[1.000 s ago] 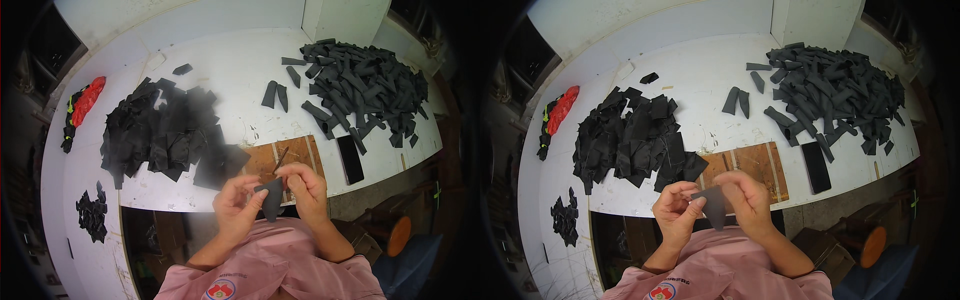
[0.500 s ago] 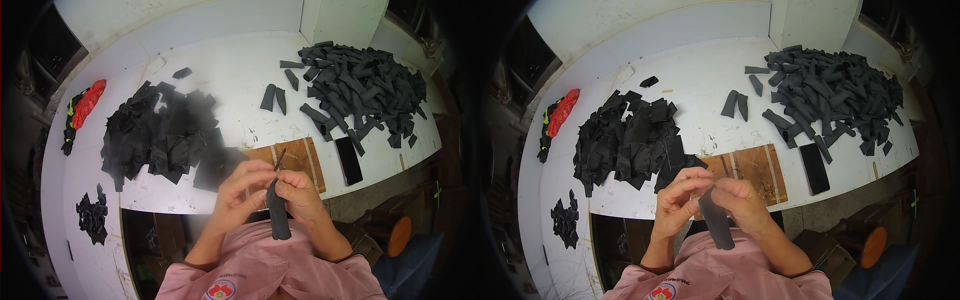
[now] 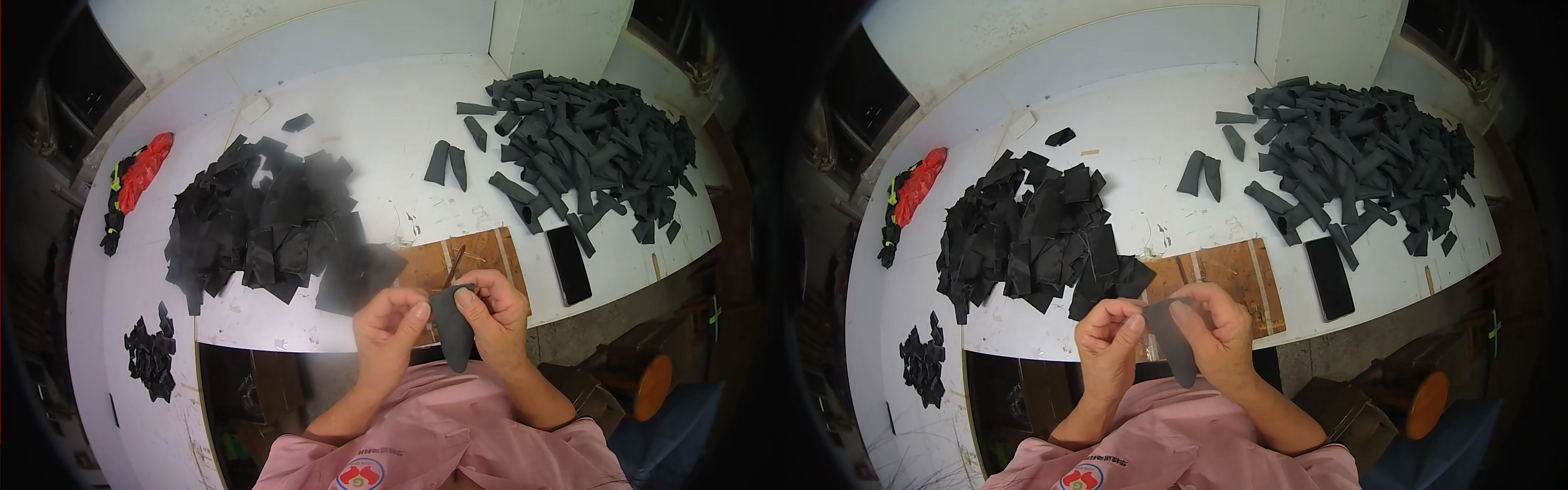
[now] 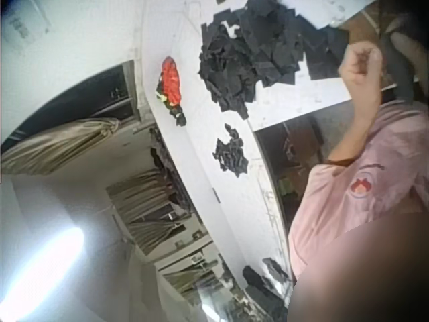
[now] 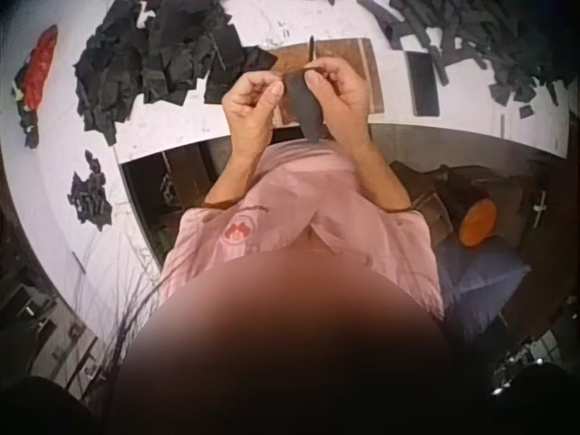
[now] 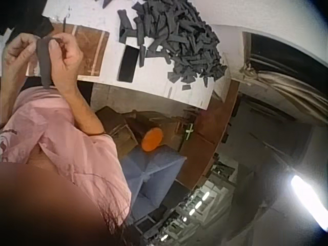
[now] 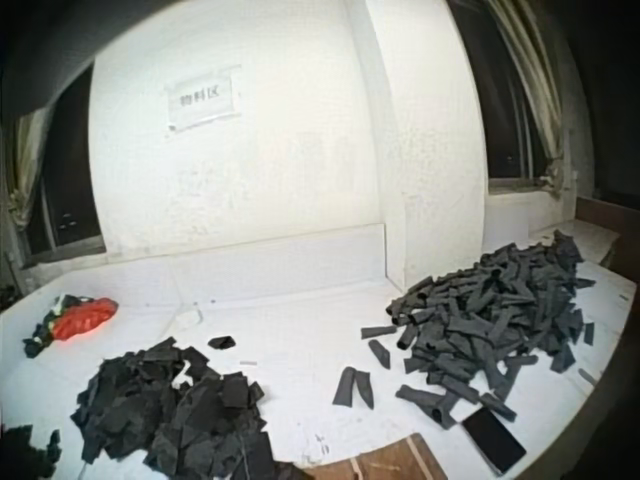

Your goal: The person is inspecting and sorting black rubber/plastic strips at a workbench.

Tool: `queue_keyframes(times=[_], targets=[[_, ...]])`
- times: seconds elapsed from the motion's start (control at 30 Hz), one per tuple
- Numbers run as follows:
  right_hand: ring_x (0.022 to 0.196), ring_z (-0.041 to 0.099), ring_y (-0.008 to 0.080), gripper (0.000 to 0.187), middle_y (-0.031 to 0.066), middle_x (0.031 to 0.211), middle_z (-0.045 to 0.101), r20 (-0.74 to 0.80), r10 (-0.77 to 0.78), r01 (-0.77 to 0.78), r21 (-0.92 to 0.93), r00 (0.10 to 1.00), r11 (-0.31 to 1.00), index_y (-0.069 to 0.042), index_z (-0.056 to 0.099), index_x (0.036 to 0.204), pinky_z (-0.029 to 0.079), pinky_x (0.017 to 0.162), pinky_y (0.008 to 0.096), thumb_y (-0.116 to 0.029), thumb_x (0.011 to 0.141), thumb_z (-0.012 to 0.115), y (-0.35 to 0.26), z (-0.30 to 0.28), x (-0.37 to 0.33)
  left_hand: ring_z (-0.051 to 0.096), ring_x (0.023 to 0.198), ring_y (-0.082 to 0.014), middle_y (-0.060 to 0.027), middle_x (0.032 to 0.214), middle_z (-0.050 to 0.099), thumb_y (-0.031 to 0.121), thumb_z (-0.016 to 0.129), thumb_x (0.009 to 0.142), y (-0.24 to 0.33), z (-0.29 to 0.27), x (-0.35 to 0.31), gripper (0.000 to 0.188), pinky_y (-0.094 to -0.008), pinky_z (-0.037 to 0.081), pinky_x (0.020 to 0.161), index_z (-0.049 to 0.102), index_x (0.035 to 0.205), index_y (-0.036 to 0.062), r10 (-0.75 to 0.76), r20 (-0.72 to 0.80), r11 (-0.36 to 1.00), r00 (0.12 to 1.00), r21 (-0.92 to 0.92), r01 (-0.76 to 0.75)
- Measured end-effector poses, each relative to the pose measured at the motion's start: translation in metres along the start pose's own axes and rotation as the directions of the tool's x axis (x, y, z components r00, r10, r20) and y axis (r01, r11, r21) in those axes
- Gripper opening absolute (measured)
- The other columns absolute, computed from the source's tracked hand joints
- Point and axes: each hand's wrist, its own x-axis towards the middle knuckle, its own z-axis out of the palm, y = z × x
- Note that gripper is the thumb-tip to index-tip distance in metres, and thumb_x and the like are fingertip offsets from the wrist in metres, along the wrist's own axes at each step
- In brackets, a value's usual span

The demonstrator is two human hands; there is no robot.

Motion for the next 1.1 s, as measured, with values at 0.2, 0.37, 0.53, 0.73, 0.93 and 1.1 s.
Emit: queue_keyframes(times=[0.2, 0.37, 0.53, 0.73, 0.93, 1.1], targets=[[0.061, 0.054, 0.0060, 0.008, 0.0033, 0.072, 0.059, -0.020, -0.104, 0.100, -0.138, 0.994, 0.985, -0.001, 0.054, 0.089, 0.043, 0.054, 0.0203, -0.003, 0.081, 0.055, 0.004, -0.001, -0.001, 0.053, 0.072, -0.0062, -0.0033, 0.084, 0.059, 0.006, 0.058, 0.083, -0.001, 0.009, -0.001, 0.011, -0.0185, 0.043, 0.065, 0.056, 0.091, -0.0014, -0.058, -0.007, 0.991, 0.998, -0.124, 0.057], [0.062, 0.055, 0.0072, 0.008, 0.0043, 0.073, 0.059, -0.033, -0.065, 0.061, -0.108, 0.997, 0.992, 0.000, 0.054, 0.086, 0.043, 0.055, 0.0209, -0.003, 0.080, 0.056, 0.004, -0.001, -0.003, 0.052, 0.069, -0.0051, -0.0015, 0.082, 0.058, 0.006, 0.056, 0.083, -0.006, 0.007, -0.002, 0.009, -0.0175, 0.042, 0.064, 0.055, 0.089, -0.0008, -0.049, -0.026, 0.998, 0.998, -0.048, 0.047], [0.056, 0.054, 0.0170, 0.010, 0.0082, 0.068, 0.053, 0.158, -0.348, 0.381, -0.296, 0.924, 0.876, -0.001, 0.053, 0.083, 0.041, 0.050, 0.0260, -0.004, 0.076, 0.059, -0.004, 0.007, 0.001, 0.048, 0.066, -0.0034, 0.0017, 0.076, 0.052, 0.007, 0.054, 0.085, -0.008, 0.009, -0.002, 0.007, -0.0159, 0.039, 0.060, 0.052, 0.085, 0.0005, 0.080, 0.001, 0.986, 0.997, 0.146, -0.079], [0.052, 0.052, 0.0258, 0.009, 0.0121, 0.066, 0.051, 0.119, -0.365, 0.377, -0.453, 0.923, 0.808, 0.000, 0.050, 0.077, 0.041, 0.048, 0.0316, -0.001, 0.074, 0.058, 0.001, 0.009, 0.002, 0.042, 0.066, -0.0069, -0.0002, 0.075, 0.047, 0.009, 0.047, 0.088, -0.012, 0.002, 0.000, 0.007, -0.0193, 0.036, 0.059, 0.046, 0.085, 0.0029, 0.108, 0.103, 0.969, 0.989, 0.214, -0.128], [0.052, 0.051, 0.0282, 0.010, 0.0126, 0.066, 0.049, 0.256, -0.484, 0.547, -0.427, 0.837, 0.720, 0.000, 0.048, 0.078, 0.040, 0.046, 0.0342, 0.000, 0.073, 0.057, 0.005, 0.010, 0.002, 0.042, 0.062, -0.0193, -0.0082, 0.072, 0.044, 0.013, 0.046, 0.086, -0.019, -0.006, 0.003, 0.011, -0.0278, 0.035, 0.057, 0.044, 0.083, 0.0024, 0.244, 0.205, 0.830, 0.948, 0.461, -0.314], [0.052, 0.050, 0.0279, 0.011, 0.0121, 0.066, 0.048, 0.261, -0.450, 0.519, -0.476, 0.854, 0.710, -0.001, 0.046, 0.079, 0.040, 0.046, 0.0345, 0.000, 0.074, 0.056, 0.009, 0.010, 0.002, 0.041, 0.064, -0.0198, -0.0089, 0.069, 0.041, 0.013, 0.046, 0.086, -0.020, -0.013, 0.005, 0.011, -0.0276, 0.034, 0.057, 0.042, 0.082, 0.0029, 0.214, 0.238, 0.850, 0.947, 0.433, -0.301]])
